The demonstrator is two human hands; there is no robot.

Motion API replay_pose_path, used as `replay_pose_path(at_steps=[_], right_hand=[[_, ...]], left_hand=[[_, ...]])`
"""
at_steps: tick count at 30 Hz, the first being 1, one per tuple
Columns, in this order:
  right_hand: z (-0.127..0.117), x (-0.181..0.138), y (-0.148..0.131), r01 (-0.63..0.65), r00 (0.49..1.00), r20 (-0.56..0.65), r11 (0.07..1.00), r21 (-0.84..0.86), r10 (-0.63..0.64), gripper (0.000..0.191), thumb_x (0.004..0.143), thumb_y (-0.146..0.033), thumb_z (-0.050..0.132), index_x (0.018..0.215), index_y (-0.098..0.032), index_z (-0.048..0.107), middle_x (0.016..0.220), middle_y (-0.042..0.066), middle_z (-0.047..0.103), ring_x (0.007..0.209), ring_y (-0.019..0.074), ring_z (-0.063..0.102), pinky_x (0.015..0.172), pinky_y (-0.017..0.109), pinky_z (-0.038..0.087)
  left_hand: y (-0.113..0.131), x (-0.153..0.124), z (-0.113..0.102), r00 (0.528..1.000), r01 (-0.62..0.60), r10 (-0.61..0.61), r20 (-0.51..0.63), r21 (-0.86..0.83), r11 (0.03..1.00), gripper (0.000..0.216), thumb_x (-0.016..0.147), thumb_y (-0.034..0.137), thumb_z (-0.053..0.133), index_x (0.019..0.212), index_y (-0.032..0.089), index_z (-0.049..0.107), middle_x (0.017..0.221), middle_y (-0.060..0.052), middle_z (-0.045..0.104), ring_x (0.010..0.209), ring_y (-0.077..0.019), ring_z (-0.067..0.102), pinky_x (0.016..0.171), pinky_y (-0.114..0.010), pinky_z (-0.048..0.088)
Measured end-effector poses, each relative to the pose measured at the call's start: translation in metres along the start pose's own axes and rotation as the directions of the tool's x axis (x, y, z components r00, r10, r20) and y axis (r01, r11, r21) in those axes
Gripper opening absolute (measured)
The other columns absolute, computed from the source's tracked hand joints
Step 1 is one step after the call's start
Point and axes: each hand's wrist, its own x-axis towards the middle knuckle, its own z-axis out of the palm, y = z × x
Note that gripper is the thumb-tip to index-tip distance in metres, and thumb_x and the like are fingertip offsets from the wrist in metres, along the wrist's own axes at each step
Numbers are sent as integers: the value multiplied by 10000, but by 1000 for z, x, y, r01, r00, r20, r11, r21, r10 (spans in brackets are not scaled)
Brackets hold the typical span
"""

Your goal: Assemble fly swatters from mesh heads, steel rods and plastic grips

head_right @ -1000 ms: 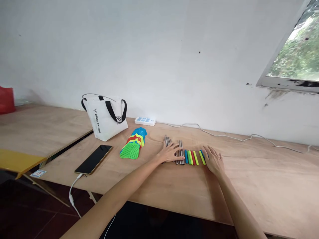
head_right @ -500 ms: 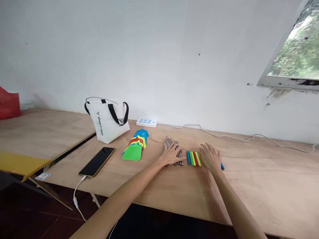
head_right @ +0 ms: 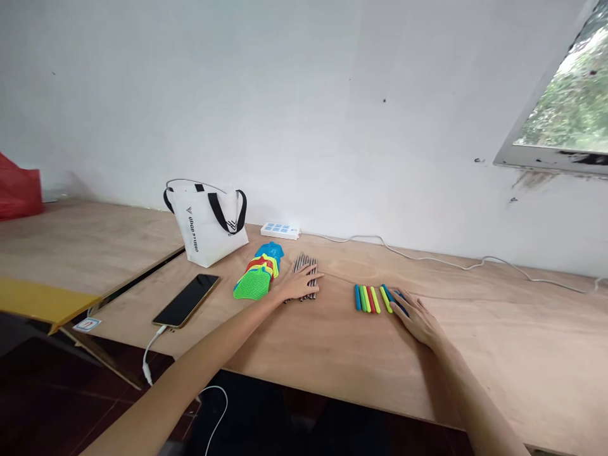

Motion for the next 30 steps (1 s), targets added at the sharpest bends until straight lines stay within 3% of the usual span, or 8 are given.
replay_pose_path(at_steps=[6, 11, 19, 30], right_hand=[[6, 8, -13, -18, 1000, -23, 999, -29, 17, 700, 993, -655, 129, 1570, -323, 345, 1634, 27, 355, 1524, 267, 275, 1220, 577, 256], [17, 14, -33, -1, 999, -45, 999, -43, -1, 702, 998, -622, 118, 1552, -295, 398, 1627, 7, 370, 1532, 260, 254, 1227, 489, 293], [25, 21, -85, -30, 999, -16, 992, -124, 28, 691, 1011, -598, 94, 1562, -286, 370, 1651, 38, 318, 1528, 259, 265, 1220, 523, 269], [24, 27, -143, -29, 999, -39, 982, -188, 21, 651, 1019, -630, 179, 1556, -316, 370, 1643, 56, 333, 1521, 299, 261, 1186, 578, 272]], left_hand=[[-28, -10, -7, 999, 54, -54, -7, 61, 997, 540, 975, 528, 435, 1499, 399, 445, 1662, -12, 285, 1534, -299, 231, 1192, -701, -16], [-43, -18, -10, 999, 44, -43, -10, 97, 994, 533, 992, 498, 406, 1511, 379, 430, 1672, -18, 257, 1544, -268, 216, 1220, -648, 43], [-43, -21, -12, 999, 34, -34, -6, 95, 995, 526, 1003, 465, 414, 1527, 427, 384, 1662, 6, 286, 1538, -265, 238, 1229, -620, 41], [-43, -21, -12, 999, 35, -34, -13, 81, 996, 509, 1009, 466, 404, 1511, 386, 424, 1661, -16, 291, 1539, -275, 235, 1224, -633, 67]])
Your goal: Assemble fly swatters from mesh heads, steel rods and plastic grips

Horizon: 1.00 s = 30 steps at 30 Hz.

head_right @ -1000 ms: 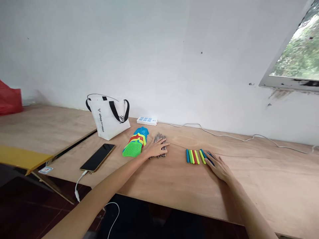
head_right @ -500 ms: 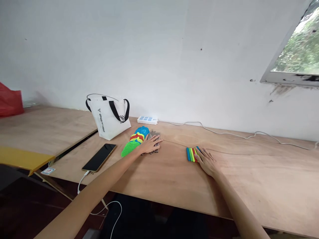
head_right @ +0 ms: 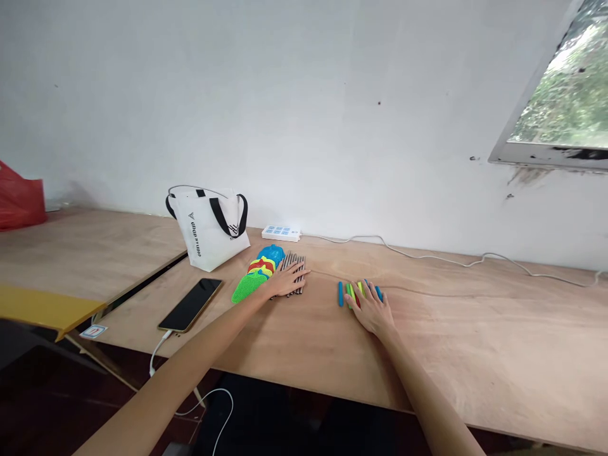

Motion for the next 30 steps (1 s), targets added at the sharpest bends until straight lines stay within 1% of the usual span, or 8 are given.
replay_pose_path(at_steps=[6, 10, 15, 18, 21, 23, 26, 30], right_hand=[[1, 7, -30, 11, 1000, -6, 1000, -27, -11, 657, 1019, -639, 211, 1567, -300, 339, 1624, 78, 357, 1514, 338, 247, 1168, 647, 212], [1, 10, -53, 1, 1000, -15, 1000, 1, -1, 672, 1024, -643, 173, 1559, -280, 359, 1629, 108, 337, 1520, 370, 211, 1155, 694, 167], [-4, 16, -77, -3, 1000, -13, 998, 56, 4, 720, 1012, -676, 147, 1555, -260, 371, 1633, 153, 319, 1519, 375, 210, 1143, 731, 139], [-8, 22, -66, -47, 999, -18, 991, 124, 50, 707, 1019, -655, 136, 1572, -264, 339, 1649, 150, 284, 1527, 364, 206, 1152, 723, 139], [-10, 24, -36, -110, 993, -22, 973, 205, 117, 694, 1023, -629, 100, 1582, -278, 314, 1664, 120, 259, 1533, 338, 214, 1168, 690, 178], [-10, 23, -15, -116, 992, -20, 968, 223, 123, 692, 1028, -602, 63, 1584, -273, 311, 1660, 109, 277, 1529, 305, 240, 1187, 639, 210], [-5, 19, 5, -50, 998, -11, 972, 231, 54, 664, 1034, -579, 94, 1564, -272, 354, 1645, 91, 322, 1527, 276, 256, 1202, 599, 221], [8, 21, 5, 91, 996, -13, 966, 241, -90, 613, 1036, -548, 172, 1531, -278, 414, 1618, 63, 385, 1523, 238, 275, 1224, 530, 223]], left_hand=[[-1, -1, 2, 1000, -8, 8, -11, 3, 1000, 506, 1012, 474, 397, 1512, 400, 414, 1657, -1, 303, 1537, -259, 240, 1234, -611, 72], [-3, 0, 5, 1000, -11, 12, -25, 22, 1000, 522, 1018, 490, 382, 1530, 388, 387, 1658, -16, 300, 1529, -266, 260, 1230, -618, 68], [0, 1, -4, 998, -44, 46, -48, 50, 998, 535, 1036, 512, 338, 1540, 342, 382, 1653, -45, 311, 1529, -265, 263, 1240, -603, 42], [18, 1, -11, 985, -63, 72, -156, 64, 996, 546, 1058, 505, 264, 1528, 265, 405, 1618, -74, 379, 1525, -247, 272, 1263, -534, 27], [52, -4, -7, 970, -122, 122, -211, 12, 992, 587, 1061, 537, 217, 1544, 234, 354, 1603, -84, 403, 1517, -225, 291, 1273, -467, 83], [78, -9, 1, 968, -172, 163, -192, -28, 985, 700, 1024, 647, 257, 1569, 209, 299, 1637, -116, 331, 1531, -259, 259, 1264, -458, 143], [108, -11, 16, 980, -173, 163, -111, -87, 981, 890, 953, 771, 296, 1611, 182, 189, 1681, -169, 167, 1554, -332, 160, 1241, -500, 200], [121, -1, 28, 987, -157, 151, -63, -107, 982, 910, 950, 771, 297, 1622, 176, 149, 1688, -177, 110, 1557, -375, 99, 1235, -570, 165]])
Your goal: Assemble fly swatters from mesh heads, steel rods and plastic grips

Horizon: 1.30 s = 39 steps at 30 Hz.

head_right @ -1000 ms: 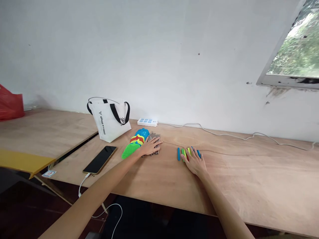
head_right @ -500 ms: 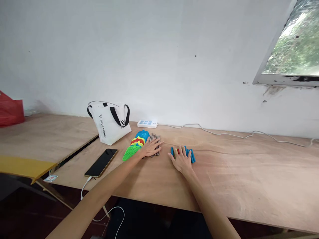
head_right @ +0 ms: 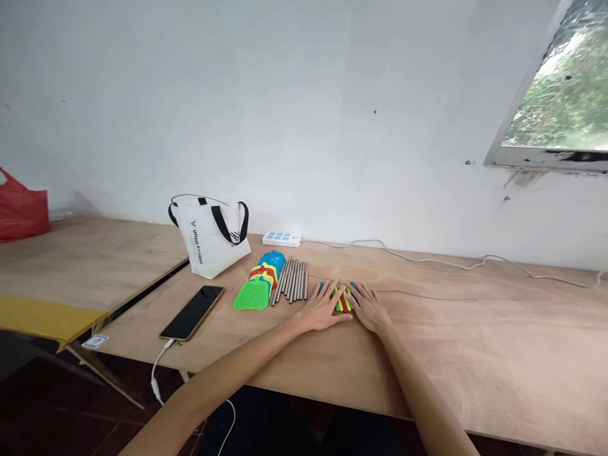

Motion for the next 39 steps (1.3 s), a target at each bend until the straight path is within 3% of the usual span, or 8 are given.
replay_pose_path(at_steps=[5, 13, 17, 25, 31, 39], right_hand=[[12, 10, -7, 78, 997, -14, 996, 43, -77, 611, 1038, -536, 185, 1507, -243, 445, 1585, 79, 432, 1502, 212, 316, 1228, 454, 257], [16, 25, -18, 43, 998, -59, 994, 98, -37, 630, 1040, -560, 154, 1435, -197, 484, 1537, 124, 473, 1460, 238, 384, 1189, 430, 327], [19, 33, -27, 61, 997, -53, 992, 107, -55, 581, 1049, -527, 144, 1404, -247, 509, 1458, 102, 547, 1404, 233, 450, 1162, 416, 352], [21, 46, -37, 62, 997, -40, 995, 81, -59, 635, 1043, -549, 113, 1438, -244, 505, 1481, 107, 496, 1417, 235, 421, 1190, 415, 304], [22, 52, -41, 46, 998, -49, 996, 73, -43, 592, 1050, -531, 143, 1469, -256, 458, 1550, 104, 441, 1471, 251, 341, 1205, 527, 234], [15, 43, -33, 15, 995, -100, 990, 143, -1, 590, 1044, -566, 160, 1410, -266, 511, 1440, 106, 565, 1359, 292, 478, 1173, 626, 233]], left_hand=[[-11, 13, 6, 1000, -27, 26, 16, 7, 1000, 800, 972, 731, 298, 1596, 234, 234, 1684, -132, 183, 1558, -332, 138, 1237, -577, 143], [-27, 17, 1, 995, -82, 81, 57, 30, 996, 727, 1023, 655, 243, 1573, 181, 284, 1665, -156, 242, 1555, -272, 183, 1254, -521, 137], [-35, 19, -6, 996, -80, 76, 47, 97, 992, 699, 1036, 630, 242, 1542, 159, 344, 1624, -181, 330, 1542, -282, 223, 1247, -578, 93], [-50, 22, -14, 1000, -7, 6, 9, 166, 986, 623, 1037, 603, 316, 1491, 188, 412, 1564, -162, 433, 1492, -286, 336, 1243, -550, 152], [-56, 23, -12, 993, -99, 106, -43, 139, 985, 641, 1038, 584, 334, 1483, 128, 412, 1583, -201, 391, 1501, -298, 319, 1245, -551, 126], [-47, 28, -14, 988, -147, 148, -41, 23, 989, 704, 982, 615, 455, 1493, 134, 397, 1585, -178, 403, 1491, -269, 337, 1257, -519, 105]])
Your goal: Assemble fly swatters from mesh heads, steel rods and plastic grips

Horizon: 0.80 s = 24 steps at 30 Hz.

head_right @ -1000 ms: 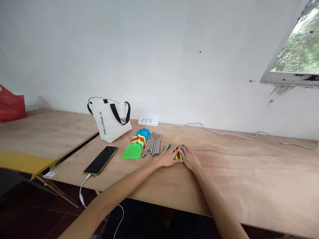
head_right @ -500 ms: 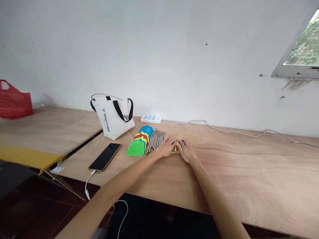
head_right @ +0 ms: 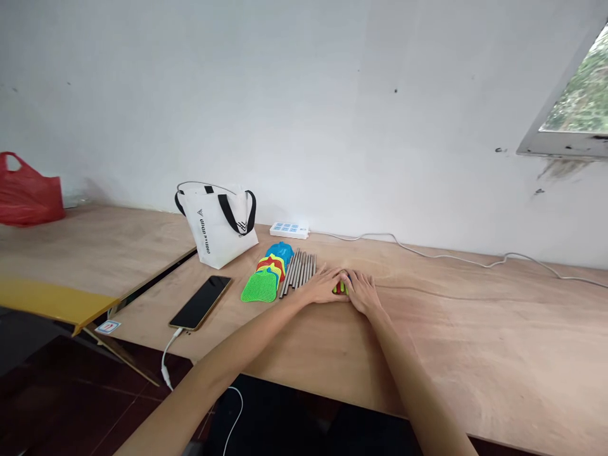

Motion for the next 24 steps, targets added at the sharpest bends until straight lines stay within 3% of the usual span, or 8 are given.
replay_pose_path(at_steps=[3, 9, 17, 21, 24], right_hand=[[-7, -5, 7, 11, 1000, -21, 998, 54, -10, 592, 1043, -575, 158, 1403, -275, 519, 1432, 95, 582, 1351, 283, 495, 1173, 610, 260], [-12, -15, 23, -29, 991, -126, 990, 141, 48, 637, 1037, -566, 113, 1423, -236, 497, 1456, 110, 548, 1370, 226, 494, 1148, 431, 391], [26, -17, 2, -74, 986, -140, 988, 136, 93, 607, 1002, -613, 284, 1392, -221, 534, 1568, 140, 407, 1530, 314, 232, 1218, 551, 247], [26, -11, -2, -72, 985, -141, 983, 168, 96, 570, 1021, -579, 243, 1403, -251, 511, 1575, 115, 405, 1523, 292, 261, 1199, 542, 305], [13, -13, 4, -57, 989, -121, 979, 195, 81, 572, 1029, -559, 221, 1405, -244, 516, 1525, 124, 477, 1459, 285, 391, 1179, 528, 352]], left_hand=[[3, 2, 2, 1000, 14, -14, 13, -8, 1000, 699, 957, 615, 496, 1498, 180, 407, 1587, -144, 412, 1475, -279, 364, 1256, -511, 102], [-3, 3, 4, 999, 37, -37, 36, -8, 999, 636, 944, 571, 525, 1475, 227, 452, 1559, -110, 460, 1447, -274, 406, 1251, -472, 121], [-18, -5, -3, 1000, 28, -28, -4, -3, 1000, 627, 1020, 606, 381, 1479, 182, 427, 1560, -145, 446, 1453, -266, 401, 1198, -412, 267], [-13, -9, -13, 998, 18, -17, -60, 30, 999, 596, 1036, 568, 387, 1462, 152, 407, 1527, -172, 471, 1451, -264, 399, 1198, -412, 270], [2, -24, -19, 987, 49, -40, -157, 55, 997, 541, 1031, 488, 455, 1443, 141, 396, 1522, -184, 460, 1441, -282, 404, 1189, -432, 287]])
